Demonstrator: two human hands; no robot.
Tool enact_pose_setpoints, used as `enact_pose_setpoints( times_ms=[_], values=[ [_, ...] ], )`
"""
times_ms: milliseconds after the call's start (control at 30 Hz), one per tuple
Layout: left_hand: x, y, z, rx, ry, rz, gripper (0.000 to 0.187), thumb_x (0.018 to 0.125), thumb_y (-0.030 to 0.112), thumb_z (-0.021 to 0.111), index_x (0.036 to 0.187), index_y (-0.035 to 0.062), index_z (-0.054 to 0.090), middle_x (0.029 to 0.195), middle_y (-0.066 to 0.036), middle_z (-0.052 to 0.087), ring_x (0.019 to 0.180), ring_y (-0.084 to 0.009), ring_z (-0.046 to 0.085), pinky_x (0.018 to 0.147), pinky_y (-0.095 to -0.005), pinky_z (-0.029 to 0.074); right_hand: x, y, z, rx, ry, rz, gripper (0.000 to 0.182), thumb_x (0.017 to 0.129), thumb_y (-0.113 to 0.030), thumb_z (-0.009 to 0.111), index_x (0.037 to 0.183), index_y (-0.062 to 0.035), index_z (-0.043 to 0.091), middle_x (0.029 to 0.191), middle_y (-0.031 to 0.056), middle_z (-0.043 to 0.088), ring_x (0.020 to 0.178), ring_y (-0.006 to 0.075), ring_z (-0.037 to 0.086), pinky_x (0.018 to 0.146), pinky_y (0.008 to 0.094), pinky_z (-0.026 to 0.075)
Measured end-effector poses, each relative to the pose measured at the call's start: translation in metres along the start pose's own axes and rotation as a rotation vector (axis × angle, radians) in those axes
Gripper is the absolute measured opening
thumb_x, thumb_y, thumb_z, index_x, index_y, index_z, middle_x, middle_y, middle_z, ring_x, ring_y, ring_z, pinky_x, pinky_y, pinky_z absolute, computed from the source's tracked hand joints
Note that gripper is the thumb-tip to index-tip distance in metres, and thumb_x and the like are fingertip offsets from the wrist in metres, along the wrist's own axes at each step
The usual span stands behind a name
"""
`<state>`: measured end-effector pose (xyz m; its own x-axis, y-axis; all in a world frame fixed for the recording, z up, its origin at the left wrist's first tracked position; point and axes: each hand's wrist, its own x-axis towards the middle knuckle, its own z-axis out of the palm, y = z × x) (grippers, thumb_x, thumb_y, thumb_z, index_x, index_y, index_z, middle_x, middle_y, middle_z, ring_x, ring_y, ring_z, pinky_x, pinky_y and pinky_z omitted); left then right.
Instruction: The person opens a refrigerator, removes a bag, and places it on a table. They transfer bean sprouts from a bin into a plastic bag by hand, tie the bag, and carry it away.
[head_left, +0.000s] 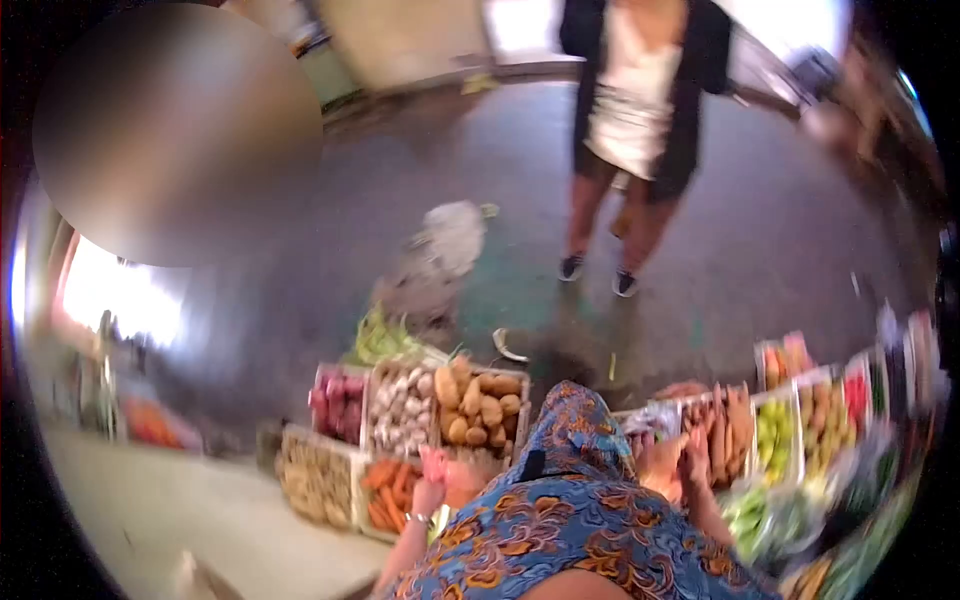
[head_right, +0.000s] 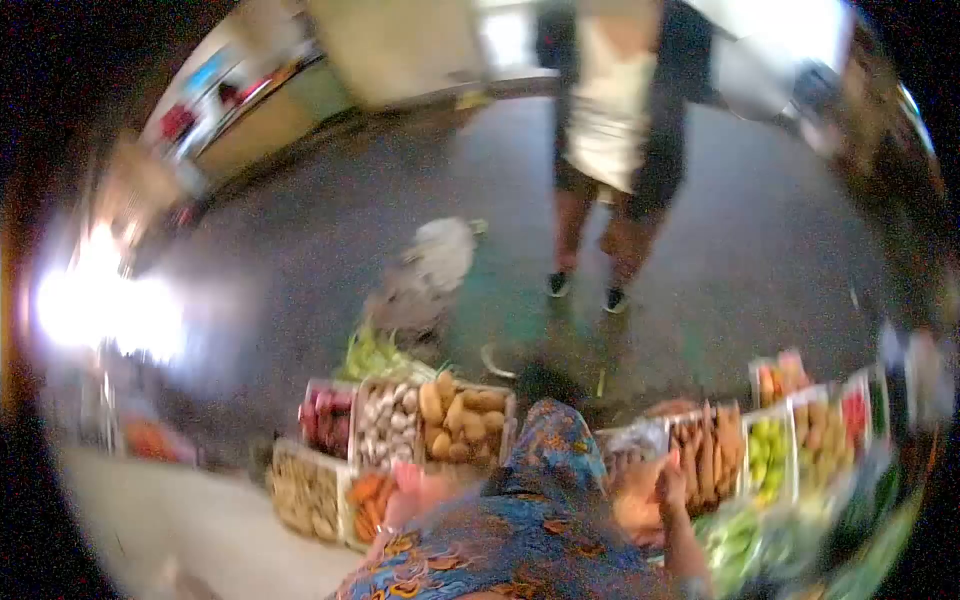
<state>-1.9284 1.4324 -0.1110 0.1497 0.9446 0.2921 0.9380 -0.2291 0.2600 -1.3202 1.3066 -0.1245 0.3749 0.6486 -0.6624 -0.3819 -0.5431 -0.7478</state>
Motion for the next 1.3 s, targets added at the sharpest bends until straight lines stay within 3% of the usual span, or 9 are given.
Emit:
enact_pose_setpoints(
  times_ms=[33, 67, 167, 267, 833, 967, 1167, 1267, 1300],
  values=[
    [-0.043, -0.076, 0.061, 0.159, -0.899, -0.163, 0.028, 0.093, 0.030, 0.049, 0.102, 0.0119, 0.067, 0.085, -0.016, 0.071, 0.076, -0.0360, 0.068, 0.062, -0.0507, 0.054, -0.012, -0.029, 0.029, 0.109, 0.151, 0.028, 0.032, 0.097, -0.029, 0.049, 0.067, -0.0172, 0.047, 0.059, -0.0063, 0.042, 0.048, 0.0073, 0.040, 0.042, 0.0235, 0.030],
    [-0.043, -0.086, 0.058, 0.217, -1.013, -0.175, 0.028, 0.093, 0.030, 0.049, 0.102, 0.0118, 0.067, 0.085, -0.015, 0.071, 0.077, -0.0356, 0.068, 0.062, -0.0503, 0.053, -0.002, -0.023, 0.030, 0.152, 0.182, 0.012, 0.029, 0.096, -0.027, 0.049, 0.069, -0.0157, 0.049, 0.058, -0.0047, 0.040, 0.047, 0.0082, 0.038, 0.042, 0.0238, 0.029],
    [0.051, -0.085, 0.071, 0.221, -0.982, -0.117, 0.028, 0.093, 0.030, 0.048, 0.101, 0.0117, 0.067, 0.086, -0.015, 0.071, 0.078, -0.0345, 0.068, 0.063, -0.0494, 0.053, 0.039, 0.016, 0.014, -0.454, 0.396, -0.438, 0.035, 0.093, -0.035, 0.052, 0.067, -0.0123, 0.051, 0.053, 0.0001, 0.040, 0.041, 0.0144, 0.041, 0.037, 0.0295, 0.030],
    [0.173, -0.048, 0.108, 0.186, -0.980, -0.042, 0.028, 0.094, 0.030, 0.047, 0.101, 0.0116, 0.067, 0.086, -0.014, 0.070, 0.079, -0.0333, 0.067, 0.064, -0.0484, 0.053, 0.048, -0.029, 0.020, 0.008, 0.461, 0.230, 0.050, 0.093, -0.050, 0.054, 0.064, -0.0095, 0.053, 0.051, 0.0034, 0.045, 0.036, 0.0200, 0.042, 0.034, 0.0370, 0.039],
    [0.595, 0.349, 0.304, -0.175, -1.138, 0.010, 0.031, 0.098, 0.030, 0.042, 0.096, 0.0111, 0.066, 0.089, -0.008, 0.068, 0.085, -0.0268, 0.064, 0.071, -0.0429, 0.050, 0.182, -0.202, -0.119, 0.580, 0.862, -0.038, 0.030, 0.096, -0.031, 0.052, 0.076, -0.0087, 0.055, 0.067, -0.0009, 0.052, 0.057, 0.0097, 0.047, 0.050, 0.0279, 0.039],
    [0.631, 0.453, 0.377, -0.069, -1.179, 0.224, 0.031, 0.099, 0.030, 0.040, 0.095, 0.0109, 0.065, 0.089, -0.007, 0.068, 0.086, -0.0253, 0.063, 0.072, -0.0415, 0.050, 0.227, -0.205, -0.164, 0.655, 1.013, -0.243, 0.034, 0.098, -0.034, 0.055, 0.072, -0.0131, 0.053, 0.059, -0.0039, 0.045, 0.051, 0.0081, 0.042, 0.045, 0.0254, 0.034],
    [0.706, 0.609, 0.495, 0.229, -1.113, 0.810, 0.033, 0.100, 0.030, 0.039, 0.094, 0.0107, 0.065, 0.090, -0.005, 0.067, 0.088, -0.0230, 0.062, 0.074, -0.0396, 0.049, 0.267, -0.236, -0.205, 0.600, 1.145, 0.209, 0.028, 0.096, -0.031, 0.062, 0.080, -0.0093, 0.066, 0.061, -0.0028, 0.053, 0.055, 0.0112, 0.049, 0.049, 0.0279, 0.039],
    [0.743, 0.693, 0.529, 0.329, -1.045, 1.055, 0.034, 0.100, 0.030, 0.038, 0.093, 0.0106, 0.065, 0.090, -0.004, 0.067, 0.089, -0.0219, 0.062, 0.075, -0.0386, 0.048, 0.379, 0.001, -0.223, -0.186, 1.387, -0.007, 0.031, 0.092, -0.031, 0.056, 0.075, -0.0059, 0.061, 0.065, 0.0046, 0.056, 0.050, 0.0167, 0.052, 0.047, 0.0320, 0.043],
    [0.761, 0.721, 0.543, 0.372, -1.008, 1.160, 0.034, 0.101, 0.030, 0.037, 0.093, 0.0106, 0.064, 0.090, -0.004, 0.067, 0.090, -0.0215, 0.061, 0.076, -0.0383, 0.048, 0.365, -0.035, -0.230, 0.043, 1.395, 0.037, 0.030, 0.091, -0.029, 0.057, 0.074, -0.0053, 0.060, 0.065, 0.0049, 0.056, 0.050, 0.0167, 0.052, 0.047, 0.0318, 0.043]
  ],
)
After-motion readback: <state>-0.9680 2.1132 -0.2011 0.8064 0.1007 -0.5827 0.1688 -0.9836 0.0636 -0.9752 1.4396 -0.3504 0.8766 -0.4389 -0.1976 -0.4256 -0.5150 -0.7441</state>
